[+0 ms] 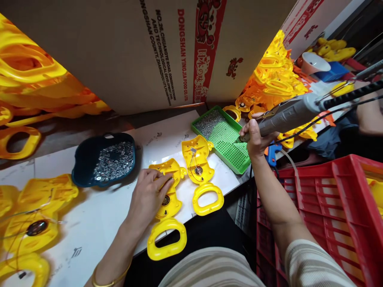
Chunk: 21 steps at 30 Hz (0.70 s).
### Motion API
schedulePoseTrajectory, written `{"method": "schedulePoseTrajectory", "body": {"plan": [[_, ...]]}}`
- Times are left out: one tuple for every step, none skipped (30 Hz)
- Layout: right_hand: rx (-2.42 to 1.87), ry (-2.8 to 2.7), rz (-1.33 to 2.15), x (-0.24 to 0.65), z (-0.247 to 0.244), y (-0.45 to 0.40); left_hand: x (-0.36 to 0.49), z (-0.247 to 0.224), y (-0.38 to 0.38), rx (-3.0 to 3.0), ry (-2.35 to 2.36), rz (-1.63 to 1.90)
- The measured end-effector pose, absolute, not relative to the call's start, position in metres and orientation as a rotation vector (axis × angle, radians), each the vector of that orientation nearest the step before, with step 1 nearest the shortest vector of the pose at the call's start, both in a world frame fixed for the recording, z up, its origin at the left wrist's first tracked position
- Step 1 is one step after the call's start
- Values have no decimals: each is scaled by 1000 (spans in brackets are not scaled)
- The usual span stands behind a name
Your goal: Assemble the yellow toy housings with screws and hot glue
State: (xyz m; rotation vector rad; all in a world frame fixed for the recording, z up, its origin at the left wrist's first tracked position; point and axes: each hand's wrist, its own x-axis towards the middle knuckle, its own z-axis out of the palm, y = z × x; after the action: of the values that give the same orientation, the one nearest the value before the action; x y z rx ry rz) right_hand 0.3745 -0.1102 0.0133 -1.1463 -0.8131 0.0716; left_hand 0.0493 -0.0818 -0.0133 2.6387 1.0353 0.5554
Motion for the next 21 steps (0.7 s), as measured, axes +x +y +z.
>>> {"method": "schedulePoseTrajectory", "body": {"plan": [[-1156,-815,70,375,12,-109,49,-13,-82,2643,1034,556],[-1164,-813,64,376,11,-108,49,-13,-82,2648,1030,557],[-1172,-812,61,376,11,-107,49,-13,-81,2654,1024,556],[-1175,-808,58,377,10,-107,49,-13,-81,2660,1019,553],[-1169,-801,58,377,10,-106,48,-13,-81,2664,1013,549],[-1161,-796,63,378,10,-106,48,-13,-81,2665,1009,545],[-1151,-790,69,378,10,-105,48,-13,-81,2664,1006,541],[-1144,-786,74,378,10,-105,48,-12,-81,2661,1007,539],[-1144,-785,80,378,10,-104,48,-12,-82,2657,1009,539],[-1144,-782,82,378,10,-104,49,-12,-82,2652,1012,539],[-1142,-779,85,378,10,-104,49,-11,-82,2646,1014,539],[-1137,-775,88,378,9,-103,49,-11,-82,2639,1018,539],[-1127,-771,93,377,9,-103,49,-11,-83,2632,1019,540],[-1115,-769,102,377,8,-103,49,-10,-83,2625,1022,542],[-1104,-771,107,377,8,-102,50,-10,-83,2620,1021,544],[-1096,-776,103,377,7,-102,50,-10,-82,2616,1020,545],[-1094,-790,95,377,7,-102,50,-10,-82,2613,1016,544],[-1095,-812,84,377,7,-102,50,-10,-82,2611,1014,543],[-1094,-839,74,377,9,-103,51,-10,-82,2609,1013,542],[-1092,-868,71,377,11,-104,51,-10,-82,2606,1015,541],[-1088,-892,75,376,14,-106,52,-9,-82,2601,1022,543]]}}
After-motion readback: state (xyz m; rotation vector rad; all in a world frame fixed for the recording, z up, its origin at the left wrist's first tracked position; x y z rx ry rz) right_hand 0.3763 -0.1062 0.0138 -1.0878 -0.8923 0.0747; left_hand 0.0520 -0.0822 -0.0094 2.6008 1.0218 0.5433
